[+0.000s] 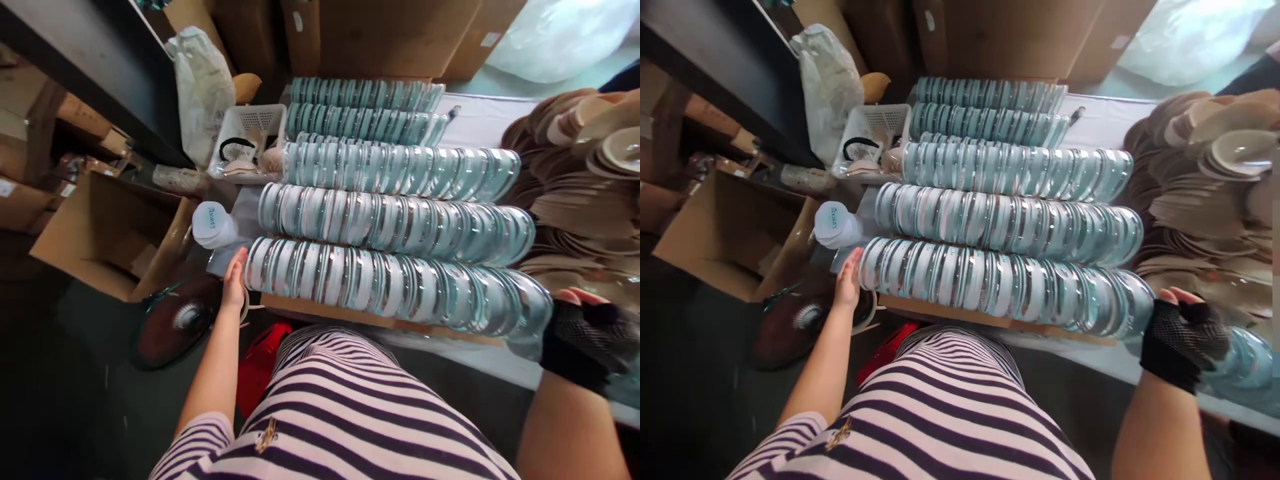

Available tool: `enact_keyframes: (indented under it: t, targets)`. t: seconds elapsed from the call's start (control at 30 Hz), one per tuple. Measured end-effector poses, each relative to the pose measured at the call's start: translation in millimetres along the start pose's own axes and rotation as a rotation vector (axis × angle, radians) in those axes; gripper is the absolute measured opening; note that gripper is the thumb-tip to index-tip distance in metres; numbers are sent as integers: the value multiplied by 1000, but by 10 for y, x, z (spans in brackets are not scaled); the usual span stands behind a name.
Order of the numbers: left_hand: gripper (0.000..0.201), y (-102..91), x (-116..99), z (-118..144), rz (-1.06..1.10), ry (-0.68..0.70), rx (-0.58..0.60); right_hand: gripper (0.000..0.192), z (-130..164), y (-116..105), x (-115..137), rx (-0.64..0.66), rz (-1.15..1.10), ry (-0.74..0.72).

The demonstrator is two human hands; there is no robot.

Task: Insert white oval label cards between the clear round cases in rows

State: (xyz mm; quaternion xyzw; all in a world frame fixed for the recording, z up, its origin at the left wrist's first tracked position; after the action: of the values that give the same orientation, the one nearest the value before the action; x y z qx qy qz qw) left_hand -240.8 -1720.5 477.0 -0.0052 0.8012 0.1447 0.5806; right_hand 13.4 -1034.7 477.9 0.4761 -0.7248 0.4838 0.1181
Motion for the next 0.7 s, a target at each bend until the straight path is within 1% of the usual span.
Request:
enact_keyframes:
  t: [0.03,0.07,0.1,0.13,0.17,0.2,0.27,0.3,0.33,0.37,0.4,0.43,0.5,0.53,0.6,0.7]
  targets:
    - [72,63,-29,-49,-5,-12,38,77,-45,-10,261,-12,-52,-60]
    - [71,141,-39,-95,-8,-33,87,71,-46,10,610,8,-105,-151]
    - [69,227,-30,-132,-8,-62,141,65,14,41,1028,43,-150,-259]
    - [68,313,-3,-158,0,-96,194,58,151,131,1504,141,-172,-381]
    - [68,391,39,-170,12,-134,242,49,374,252,2016,278,-198,-511]
    - [69,454,85,-174,26,-165,278,42,650,346,2525,387,-221,-630]
    - [68,541,167,-166,59,-194,333,35,1331,616,3466,637,-137,-851]
    - [67,575,200,-157,79,-198,362,34,1674,760,3865,737,-55,-955]
    - [65,606,224,-146,96,-194,391,35,1965,899,4204,804,30,-1032]
    - [63,632,237,-136,108,-180,420,36,2212,1046,4483,884,85,-1080]
    - [62,657,243,-127,116,-163,446,37,2393,1196,4694,959,134,-1088]
    - [61,677,245,-120,122,-146,467,38,2522,1338,4853,1021,184,-1086]
    - [59,715,245,-111,125,-115,492,41,2684,1570,5053,1118,271,-1104]
    - [58,732,244,-109,126,-101,497,42,2739,1647,5117,1146,309,-1143]
    - [56,763,234,-108,138,-72,500,42,2824,1720,5204,1177,358,-1258]
    - [53,801,189,-100,161,-3,512,40,2912,1707,5235,1234,415,-1363]
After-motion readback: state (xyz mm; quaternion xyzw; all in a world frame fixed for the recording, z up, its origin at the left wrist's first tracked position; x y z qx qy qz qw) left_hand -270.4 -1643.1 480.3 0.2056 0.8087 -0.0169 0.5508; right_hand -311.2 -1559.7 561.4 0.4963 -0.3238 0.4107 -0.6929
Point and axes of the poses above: each hand's wrist, its own z-axis away from the middle knuckle, its own y-axis out of the palm, x = y × z, the point moved 10 cm from there along -z, towards the middle knuckle, and after that the axes turned 1 degree about z, right-handed, at the moved point
